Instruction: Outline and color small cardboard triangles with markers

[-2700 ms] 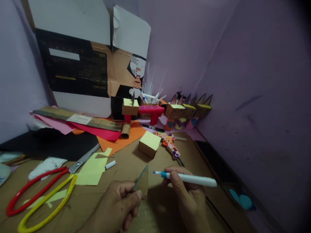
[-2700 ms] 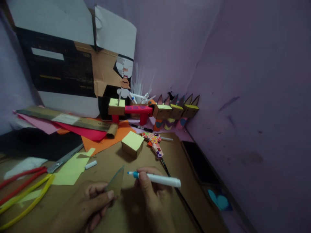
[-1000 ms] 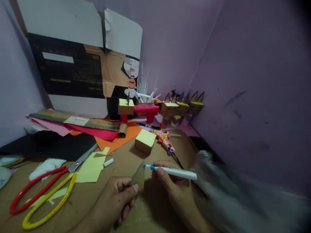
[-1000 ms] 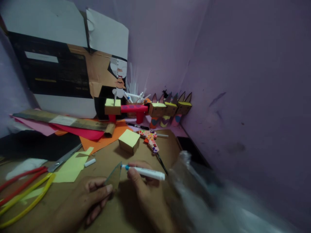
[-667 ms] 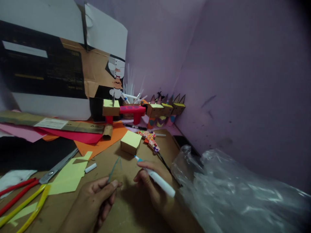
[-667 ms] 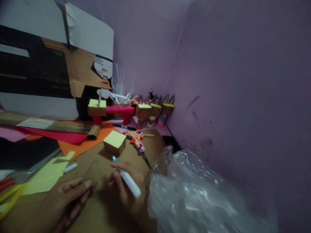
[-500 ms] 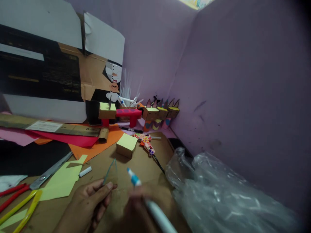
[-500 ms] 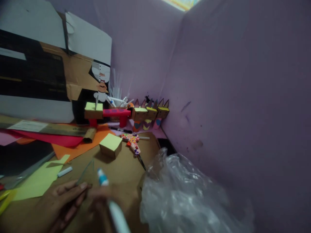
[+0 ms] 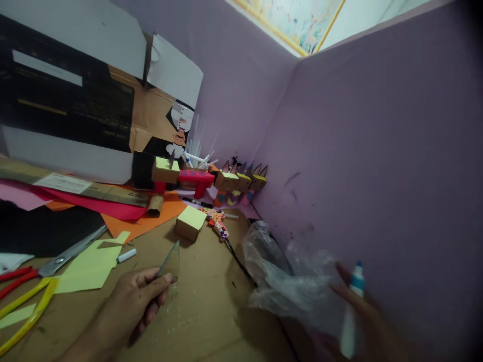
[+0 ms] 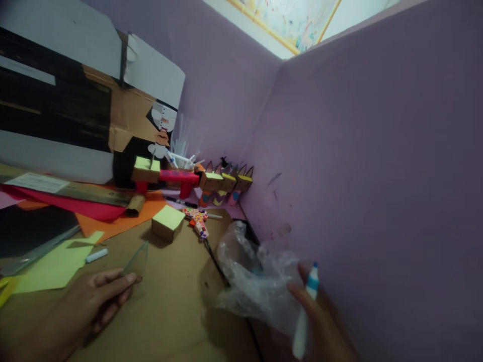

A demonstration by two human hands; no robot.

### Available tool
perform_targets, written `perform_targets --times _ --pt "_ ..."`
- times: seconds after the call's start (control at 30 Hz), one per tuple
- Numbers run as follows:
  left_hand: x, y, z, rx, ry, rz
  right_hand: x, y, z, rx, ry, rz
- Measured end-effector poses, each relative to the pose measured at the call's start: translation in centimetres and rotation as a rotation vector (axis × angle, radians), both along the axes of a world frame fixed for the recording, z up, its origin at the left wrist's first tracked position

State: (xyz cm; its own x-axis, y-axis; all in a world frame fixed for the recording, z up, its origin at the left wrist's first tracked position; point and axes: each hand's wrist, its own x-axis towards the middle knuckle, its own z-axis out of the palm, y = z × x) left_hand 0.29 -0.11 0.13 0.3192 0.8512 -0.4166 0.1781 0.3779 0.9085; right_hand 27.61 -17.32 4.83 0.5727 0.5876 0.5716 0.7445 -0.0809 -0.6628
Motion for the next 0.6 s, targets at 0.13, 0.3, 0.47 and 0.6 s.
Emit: perform_targets --times 0.13,0.3,0.47,0.6 --pt "0.0 0.0 0.3 0.002 0.020 0.001 1.5 2.6 1.6 -0.010 0.082 -0.174" --pt "0.1 -0.1 -0.3 0.041 -0.005 -0.027 0.0 7.3 5.9 0.370 0.461 0.028" --pt "0.1 -0.2 -0.6 0.109 -0.081 -0.036 -3.6 12.1 8.4 0.392 0.655 0.273" --pt "0.3 -0.6 0.2 0.133 -0.083 -0.006 -7.8 16.5 9.9 0.283 0.551 0.411"
